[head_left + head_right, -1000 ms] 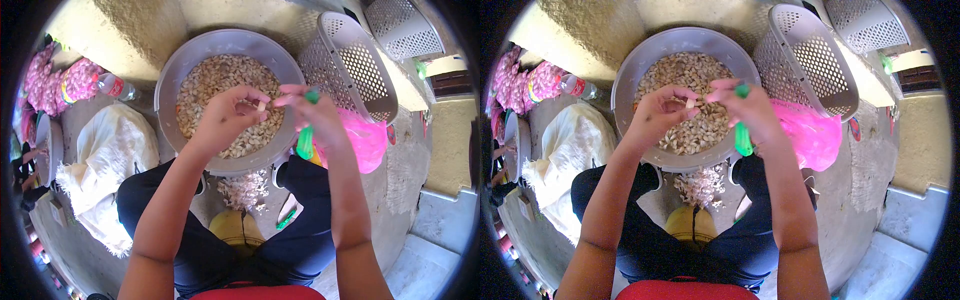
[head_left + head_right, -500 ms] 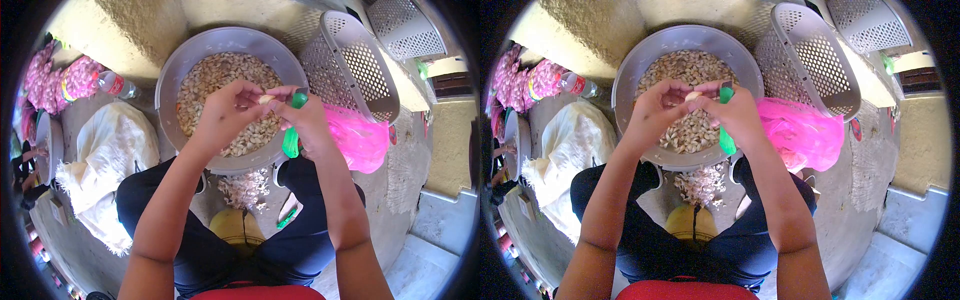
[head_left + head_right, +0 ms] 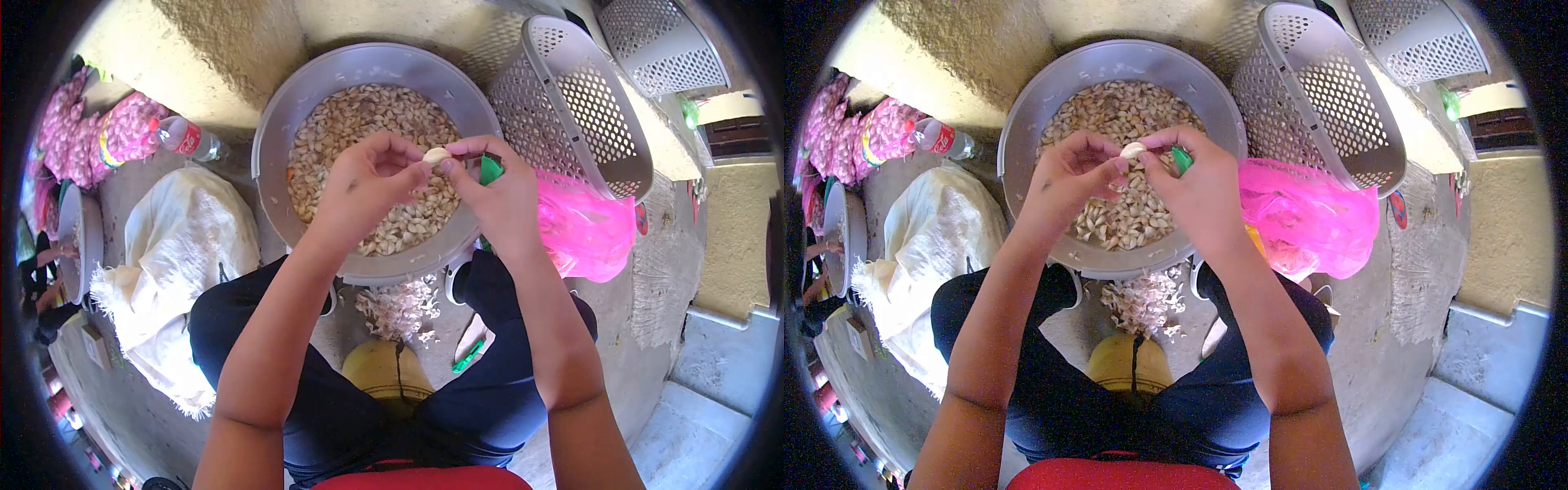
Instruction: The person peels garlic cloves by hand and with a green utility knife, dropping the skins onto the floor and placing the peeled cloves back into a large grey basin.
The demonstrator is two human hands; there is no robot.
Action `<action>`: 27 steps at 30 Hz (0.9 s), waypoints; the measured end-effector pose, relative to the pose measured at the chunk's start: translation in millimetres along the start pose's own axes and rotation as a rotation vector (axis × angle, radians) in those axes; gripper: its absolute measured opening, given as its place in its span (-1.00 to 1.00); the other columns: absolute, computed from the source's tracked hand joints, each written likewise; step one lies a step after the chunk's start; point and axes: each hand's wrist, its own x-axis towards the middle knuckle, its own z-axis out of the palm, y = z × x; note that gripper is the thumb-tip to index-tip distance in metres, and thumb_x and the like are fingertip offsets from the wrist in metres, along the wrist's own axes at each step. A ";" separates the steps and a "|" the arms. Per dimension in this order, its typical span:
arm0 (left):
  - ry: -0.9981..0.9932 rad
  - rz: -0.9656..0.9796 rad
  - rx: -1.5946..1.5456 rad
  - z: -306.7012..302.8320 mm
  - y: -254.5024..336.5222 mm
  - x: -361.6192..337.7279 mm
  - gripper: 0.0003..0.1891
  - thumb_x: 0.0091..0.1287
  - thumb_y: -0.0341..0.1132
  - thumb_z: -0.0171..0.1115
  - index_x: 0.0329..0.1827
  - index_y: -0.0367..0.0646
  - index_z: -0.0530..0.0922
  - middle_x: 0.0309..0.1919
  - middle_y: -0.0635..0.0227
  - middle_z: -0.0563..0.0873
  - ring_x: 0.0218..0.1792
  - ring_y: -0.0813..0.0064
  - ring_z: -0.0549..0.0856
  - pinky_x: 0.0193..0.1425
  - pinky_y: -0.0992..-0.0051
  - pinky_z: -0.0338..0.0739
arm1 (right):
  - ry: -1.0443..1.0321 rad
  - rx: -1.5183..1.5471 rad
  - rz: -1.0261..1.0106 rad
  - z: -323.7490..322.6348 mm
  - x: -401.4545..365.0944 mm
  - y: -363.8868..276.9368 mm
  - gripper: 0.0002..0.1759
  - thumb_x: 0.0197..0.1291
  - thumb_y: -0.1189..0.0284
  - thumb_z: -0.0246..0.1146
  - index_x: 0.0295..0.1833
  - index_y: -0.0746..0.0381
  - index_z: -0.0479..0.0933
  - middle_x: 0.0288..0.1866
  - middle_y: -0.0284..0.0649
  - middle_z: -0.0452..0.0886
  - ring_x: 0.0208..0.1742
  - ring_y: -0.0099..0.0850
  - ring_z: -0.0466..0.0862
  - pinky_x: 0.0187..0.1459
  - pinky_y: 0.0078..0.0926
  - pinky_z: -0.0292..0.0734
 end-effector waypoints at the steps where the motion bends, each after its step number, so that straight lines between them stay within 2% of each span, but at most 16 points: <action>1: -0.009 -0.034 -0.052 1.9 2.2 -0.9 -0.81 0.16 -0.38 0.21 -0.23 -0.29 0.46 -0.39 0.33 0.60 -0.36 0.61 0.61 -0.30 0.60 0.52 | 0.004 0.000 -0.020 0.2 0.0 1.3 -0.84 -0.03 0.54 0.26 -0.26 0.25 0.55 -0.37 -0.23 0.61 -0.35 -0.54 0.58 -0.30 -0.63 0.44; 4: -0.072 -0.186 -0.264 -0.4 3.5 0.5 -0.79 0.17 -0.32 0.21 -0.23 -0.25 0.46 -0.37 0.36 0.59 -0.33 0.61 0.60 -0.27 0.56 0.52 | -0.013 0.020 -0.051 -1.0 1.7 2.9 -0.86 -0.02 0.54 0.24 -0.27 0.25 0.55 -0.38 -0.24 0.61 -0.35 -0.55 0.57 -0.31 -0.63 0.44; 10: -0.137 -0.157 -0.229 -1.9 4.4 -3.0 -0.76 0.23 -0.29 0.13 -0.09 -0.18 0.46 -0.32 0.37 0.60 -0.27 0.58 0.58 -0.28 0.52 0.55 | -0.071 0.097 -0.031 -1.7 2.5 -1.9 -0.86 -0.02 0.56 0.24 -0.28 0.26 0.55 -0.40 -0.27 0.61 -0.40 -0.62 0.55 -0.36 -0.67 0.44; 14: -0.151 -0.170 -0.187 -4.7 4.9 -2.7 -0.76 0.20 -0.33 0.17 -0.09 -0.19 0.50 -0.31 0.40 0.60 -0.29 0.60 0.57 -0.28 0.54 0.55 | -0.081 0.117 -0.047 -1.7 2.0 -0.2 -0.87 -0.04 0.55 0.26 -0.29 0.25 0.55 -0.42 -0.29 0.60 -0.44 -0.65 0.53 -0.40 -0.67 0.43; 17: -0.131 -0.150 -0.166 -7.5 5.4 -1.7 -0.79 0.17 -0.35 0.21 -0.15 -0.20 0.52 -0.31 0.40 0.60 -0.29 0.61 0.57 -0.30 0.57 0.55 | -0.075 -0.081 -0.082 -5.2 0.7 -5.2 -0.87 -0.04 0.53 0.28 -0.31 0.25 0.54 -0.43 -0.26 0.60 -0.45 -0.61 0.55 -0.40 -0.64 0.43; 23: -0.127 -0.117 -0.124 -7.8 3.6 -1.7 -0.80 0.13 -0.38 0.25 -0.21 -0.23 0.54 -0.33 0.40 0.61 -0.32 0.63 0.58 -0.30 0.58 0.55 | -0.082 -0.175 -0.190 -7.1 0.2 -5.4 -0.86 -0.06 0.50 0.30 -0.35 0.26 0.51 -0.43 -0.17 0.58 -0.44 -0.35 0.59 -0.38 -0.50 0.46; 27: -0.137 -0.118 -0.128 -8.8 3.8 -1.9 -0.80 0.11 -0.39 0.27 -0.23 -0.24 0.54 -0.35 0.38 0.61 -0.35 0.62 0.59 -0.28 0.59 0.55 | -0.116 -0.177 -0.222 -9.4 1.0 -4.2 -0.85 -0.06 0.51 0.29 -0.36 0.27 0.47 -0.43 -0.16 0.55 -0.40 -0.29 0.58 -0.34 -0.48 0.46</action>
